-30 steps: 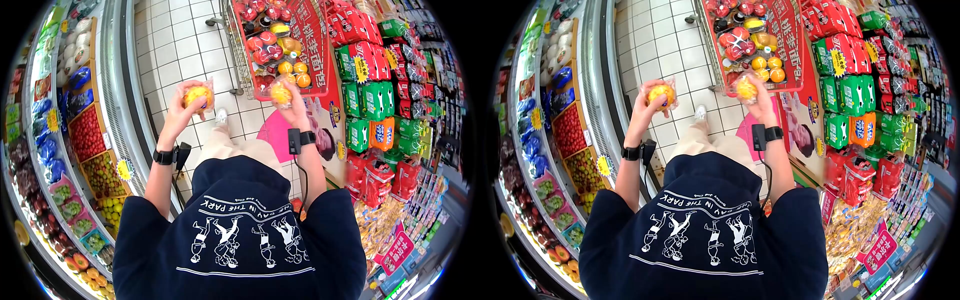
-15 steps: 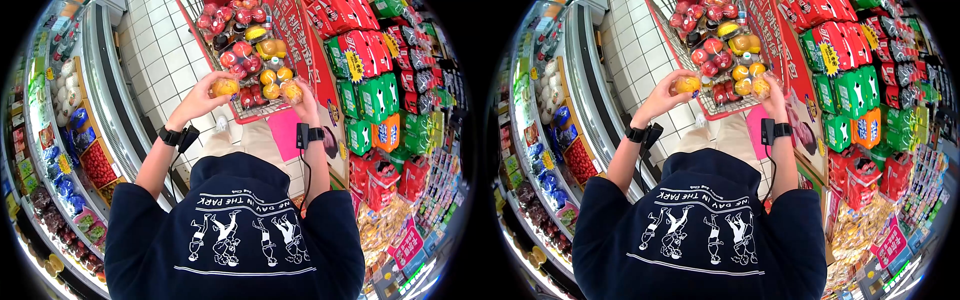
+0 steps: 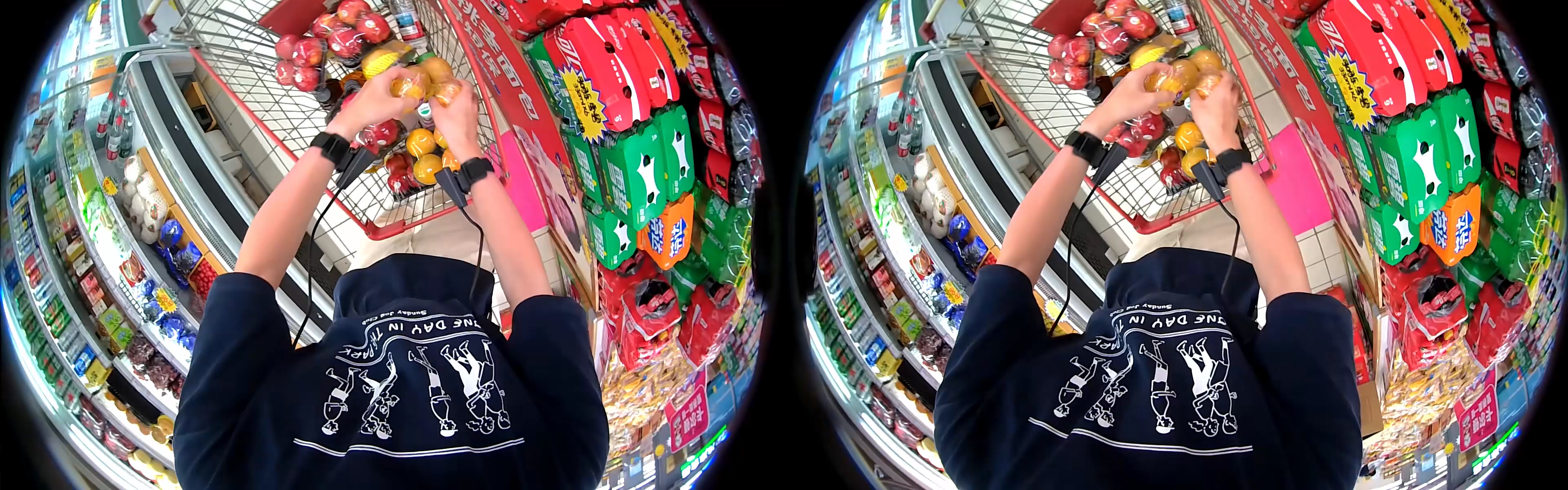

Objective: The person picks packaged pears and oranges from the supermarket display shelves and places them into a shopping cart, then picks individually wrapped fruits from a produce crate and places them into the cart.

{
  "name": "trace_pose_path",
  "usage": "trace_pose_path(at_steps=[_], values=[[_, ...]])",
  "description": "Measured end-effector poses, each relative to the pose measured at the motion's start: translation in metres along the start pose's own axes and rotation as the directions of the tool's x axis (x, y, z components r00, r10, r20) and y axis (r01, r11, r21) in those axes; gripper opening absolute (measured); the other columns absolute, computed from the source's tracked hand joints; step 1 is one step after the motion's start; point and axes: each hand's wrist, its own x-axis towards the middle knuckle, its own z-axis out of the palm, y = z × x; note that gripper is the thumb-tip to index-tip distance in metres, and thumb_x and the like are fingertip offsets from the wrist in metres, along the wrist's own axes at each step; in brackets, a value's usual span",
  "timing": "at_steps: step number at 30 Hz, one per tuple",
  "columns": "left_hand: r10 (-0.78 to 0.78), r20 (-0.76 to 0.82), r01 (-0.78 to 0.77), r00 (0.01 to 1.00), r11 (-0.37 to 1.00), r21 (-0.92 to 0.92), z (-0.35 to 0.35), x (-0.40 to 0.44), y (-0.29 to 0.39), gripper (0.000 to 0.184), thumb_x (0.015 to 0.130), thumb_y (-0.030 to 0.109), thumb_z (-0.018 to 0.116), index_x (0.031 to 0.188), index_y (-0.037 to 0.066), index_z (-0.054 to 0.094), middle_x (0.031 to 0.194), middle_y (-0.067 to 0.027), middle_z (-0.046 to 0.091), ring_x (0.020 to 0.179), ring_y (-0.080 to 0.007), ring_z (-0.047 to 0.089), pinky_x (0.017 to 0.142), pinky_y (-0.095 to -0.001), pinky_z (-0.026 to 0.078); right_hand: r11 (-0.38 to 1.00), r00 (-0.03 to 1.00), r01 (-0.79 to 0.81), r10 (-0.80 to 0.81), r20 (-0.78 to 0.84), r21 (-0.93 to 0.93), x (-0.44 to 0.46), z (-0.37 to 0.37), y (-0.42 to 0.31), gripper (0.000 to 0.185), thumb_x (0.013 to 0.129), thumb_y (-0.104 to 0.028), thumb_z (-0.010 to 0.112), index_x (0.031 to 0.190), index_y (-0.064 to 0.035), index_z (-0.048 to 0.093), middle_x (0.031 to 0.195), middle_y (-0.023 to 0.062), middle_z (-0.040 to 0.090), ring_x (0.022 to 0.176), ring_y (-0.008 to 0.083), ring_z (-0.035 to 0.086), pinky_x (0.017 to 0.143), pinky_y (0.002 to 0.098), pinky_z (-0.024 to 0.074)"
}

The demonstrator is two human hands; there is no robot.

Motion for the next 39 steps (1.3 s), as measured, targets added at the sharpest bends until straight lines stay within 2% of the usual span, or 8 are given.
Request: trace_pose_path(at_steps=[9,13,15,20,23,26,33,39], values=[[-0.155,-0.037,0.15,0.987,0.983,-0.102,0.022,0.05,-0.032,0.06,0.076,0.024,0.069,0.13,0.002,0.052,0.1,-0.0116,0.065,0.071,-0.0153,0.065,0.066,-0.0289,0.054,0.966,0.989,-0.045,0.079,0.128,-0.254,0.018,0.023,0.019,0.072,0.072,-0.018,0.073,0.128,0.004,0.034,0.121,0.0336,0.047,0.117,0.0483,0.045,0.104,0.0533,0.0325],[-0.19,-0.026,0.188,0.982,0.981,-0.043,0.024,0.061,-0.059,0.064,0.079,0.024,0.073,0.135,0.004,0.048,0.103,-0.0103,0.064,0.076,-0.0141,0.064,0.066,-0.0274,0.053,0.969,0.986,-0.103,0.13,0.106,-0.227,0.023,0.034,0.036,0.073,0.073,-0.017,0.073,0.13,0.0049,0.034,0.128,0.0333,0.045,0.122,0.0473,0.043,0.107,0.0527,0.0312],[-0.191,-0.01,0.191,0.982,0.982,0.008,0.026,0.062,-0.072,0.064,0.079,0.024,0.073,0.134,0.004,0.049,0.104,-0.0104,0.064,0.078,-0.014,0.065,0.066,-0.0274,0.054,0.958,0.965,-0.093,0.154,0.212,-0.273,0.023,0.033,0.044,0.07,0.074,-0.016,0.072,0.131,0.0062,0.037,0.133,0.0301,0.044,0.125,0.0458,0.041,0.108,0.0512,0.0311],[0.083,-0.102,-0.045,0.991,0.942,0.332,0.032,0.056,-0.071,0.068,0.076,0.03,0.075,0.133,0.002,0.049,0.127,-0.0214,0.055,0.113,-0.0289,0.058,0.096,-0.0352,0.047,0.954,0.961,-0.101,0.167,0.219,-0.282,0.023,0.032,0.046,0.063,0.076,-0.014,0.072,0.127,0.0055,0.043,0.132,0.0262,0.048,0.125,0.0427,0.043,0.107,0.0492,0.0342],[0.003,-0.067,0.005,0.998,0.993,0.115,0.033,0.054,-0.07,0.076,0.075,0.033,0.076,0.136,0.0,0.045,0.133,-0.0257,0.049,0.127,-0.0334,0.047,0.106,-0.0368,0.037,0.962,0.959,-0.092,0.154,0.236,-0.256,0.026,0.027,0.044,0.059,0.076,-0.013,0.07,0.126,0.0045,0.044,0.131,0.027,0.048,0.124,0.042,0.044,0.104,0.0493,0.037],[0.018,-0.115,0.009,0.993,0.973,0.231,0.034,0.049,-0.072,0.083,0.074,0.033,0.076,0.14,-0.002,0.039,0.134,-0.0252,0.049,0.126,-0.0324,0.048,0.105,-0.0369,0.038,0.974,0.959,-0.102,0.151,0.242,-0.202,0.026,0.019,0.039,0.053,0.077,-0.01,0.066,0.124,0.0045,0.046,0.127,0.0287,0.051,0.12,0.0426,0.049,0.1,0.0495,0.0407],[0.005,-0.16,0.033,0.987,0.971,0.235,0.029,0.022,-0.061,0.082,0.075,0.03,0.075,0.141,-0.001,0.038,0.133,-0.0239,0.05,0.123,-0.0322,0.051,0.103,-0.0357,0.041,0.99,0.967,-0.066,0.095,0.237,-0.128,0.028,0.007,0.043,0.035,0.078,-0.006,0.059,0.112,0.0051,0.057,0.104,0.0266,0.064,0.103,0.0427,0.06,0.092,0.0459,0.0475],[-0.042,-0.286,0.067,0.957,0.995,0.079,0.019,-0.021,-0.052,0.064,0.084,0.025,0.069,0.137,-0.001,0.042,0.13,-0.0188,0.055,0.116,-0.026,0.057,0.095,-0.0358,0.048,0.997,0.962,-0.07,0.062,0.264,0.019,0.021,-0.005,0.027,0.031,0.078,0.0,0.053,0.106,0.0022,0.063,0.092,0.0201,0.069,0.088,0.0301,0.067,0.082,0.0356,0.0512]])
